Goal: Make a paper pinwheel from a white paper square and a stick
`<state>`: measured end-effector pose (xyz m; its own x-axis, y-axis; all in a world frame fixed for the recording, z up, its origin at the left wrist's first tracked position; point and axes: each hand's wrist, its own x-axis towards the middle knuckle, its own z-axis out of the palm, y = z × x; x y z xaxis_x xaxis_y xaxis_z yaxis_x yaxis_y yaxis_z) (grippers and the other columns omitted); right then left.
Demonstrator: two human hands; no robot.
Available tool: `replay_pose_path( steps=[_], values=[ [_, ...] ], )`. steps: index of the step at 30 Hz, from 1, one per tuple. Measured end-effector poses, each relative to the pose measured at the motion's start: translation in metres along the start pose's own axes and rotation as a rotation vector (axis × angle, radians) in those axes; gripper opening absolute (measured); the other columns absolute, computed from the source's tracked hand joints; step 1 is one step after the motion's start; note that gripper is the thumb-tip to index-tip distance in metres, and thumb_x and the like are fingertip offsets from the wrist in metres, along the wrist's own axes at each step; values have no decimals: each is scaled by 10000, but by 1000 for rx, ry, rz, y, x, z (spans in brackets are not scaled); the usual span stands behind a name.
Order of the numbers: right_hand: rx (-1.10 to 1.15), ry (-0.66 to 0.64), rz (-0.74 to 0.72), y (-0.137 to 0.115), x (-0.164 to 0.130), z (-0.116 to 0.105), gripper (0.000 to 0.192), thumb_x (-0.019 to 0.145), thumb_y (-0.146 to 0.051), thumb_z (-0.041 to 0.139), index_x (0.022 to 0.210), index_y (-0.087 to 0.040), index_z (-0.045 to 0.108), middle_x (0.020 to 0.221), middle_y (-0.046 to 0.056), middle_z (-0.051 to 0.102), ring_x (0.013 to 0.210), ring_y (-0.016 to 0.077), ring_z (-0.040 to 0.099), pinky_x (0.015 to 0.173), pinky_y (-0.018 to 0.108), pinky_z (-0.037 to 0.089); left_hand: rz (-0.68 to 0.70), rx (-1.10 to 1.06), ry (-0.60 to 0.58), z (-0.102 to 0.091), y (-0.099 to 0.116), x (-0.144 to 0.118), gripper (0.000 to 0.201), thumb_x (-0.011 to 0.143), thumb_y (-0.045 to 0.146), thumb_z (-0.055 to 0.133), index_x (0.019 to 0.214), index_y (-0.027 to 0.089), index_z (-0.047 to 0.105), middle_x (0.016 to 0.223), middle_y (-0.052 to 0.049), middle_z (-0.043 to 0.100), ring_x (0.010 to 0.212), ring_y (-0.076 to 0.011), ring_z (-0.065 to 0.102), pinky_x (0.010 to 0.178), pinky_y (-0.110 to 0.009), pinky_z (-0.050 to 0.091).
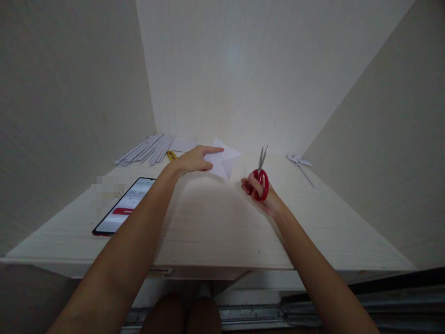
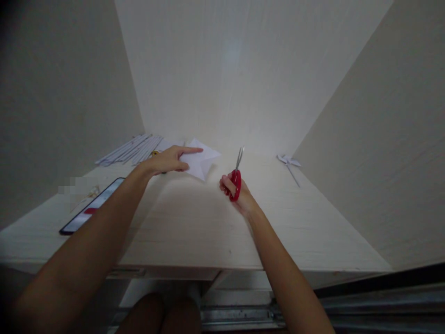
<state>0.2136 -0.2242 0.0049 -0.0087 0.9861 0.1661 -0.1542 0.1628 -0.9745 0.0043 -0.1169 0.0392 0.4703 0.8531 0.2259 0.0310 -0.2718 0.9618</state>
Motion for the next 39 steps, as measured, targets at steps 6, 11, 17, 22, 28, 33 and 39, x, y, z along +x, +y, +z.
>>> replay_pose_path(
  steps=[6, 11, 17, 22, 28, 33, 39],
  values=[
    [-29, 205, -48, 12, 12, 10, 338, 582, -264, 668, 719, -197, 367, 558, -53, 530, 448, 64, 438, 414, 189, 265, 74, 15, -182, 25, 12, -2, 456, 507, -9, 534, 911, 164, 656, 842, -11, 657, 854, -210, 582, 785, -275, 418],
    [98, 252, -95, 19, 15, 8, 343, 530, -159, 641, 710, -205, 353, 501, -106, 429, 424, 60, 439, 426, 190, 297, 122, 57, -163, 33, 21, -8, 451, 524, -19, 538, 922, 158, 656, 796, -15, 661, 754, -171, 584, 733, -265, 431],
    [206, 337, -177, 15, 25, 14, 322, 530, -158, 616, 694, -210, 344, 523, -104, 405, 445, 56, 445, 457, 199, 345, 178, 16, 146, 44, -6, 5, 318, 638, 131, 574, 947, 120, 649, 578, -19, 606, 512, -86, 499, 570, -225, 424],
    [209, 344, -214, 15, 44, 23, 276, 539, -155, 601, 654, -201, 354, 485, -102, 390, 429, 56, 424, 441, 198, 325, 205, -224, 301, 49, -36, 19, 229, 680, 173, 556, 875, 137, 670, 884, -69, 660, 748, -129, 572, 735, -272, 446],
    [143, 259, -213, 18, 48, 20, 182, 577, -144, 573, 535, -171, 399, 453, -64, 421, 424, 56, 386, 425, 211, 294, 125, -517, 192, 48, -37, 17, 330, 653, 142, 615, 981, 105, 628, 1064, -116, 603, 975, -190, 549, 911, -347, 376],
    [207, 192, -161, 21, 46, 15, 140, 561, -113, 587, 577, -157, 455, 479, -62, 444, 428, 52, 393, 426, 206, 281, 101, -570, 104, 57, -33, 12, 403, 646, 146, 636, 1046, 120, 593, 1078, -113, 598, 971, -191, 556, 915, -352, 378],
    [164, 130, -117, 22, 44, 16, 121, 569, -113, 587, 592, -147, 473, 481, -53, 456, 422, 56, 397, 422, 210, 272, 64, -506, 111, 57, -29, 11, 408, 639, 162, 651, 1042, 124, 598, 1085, -124, 593, 913, -198, 581, 888, -378, 393]
  ],
)
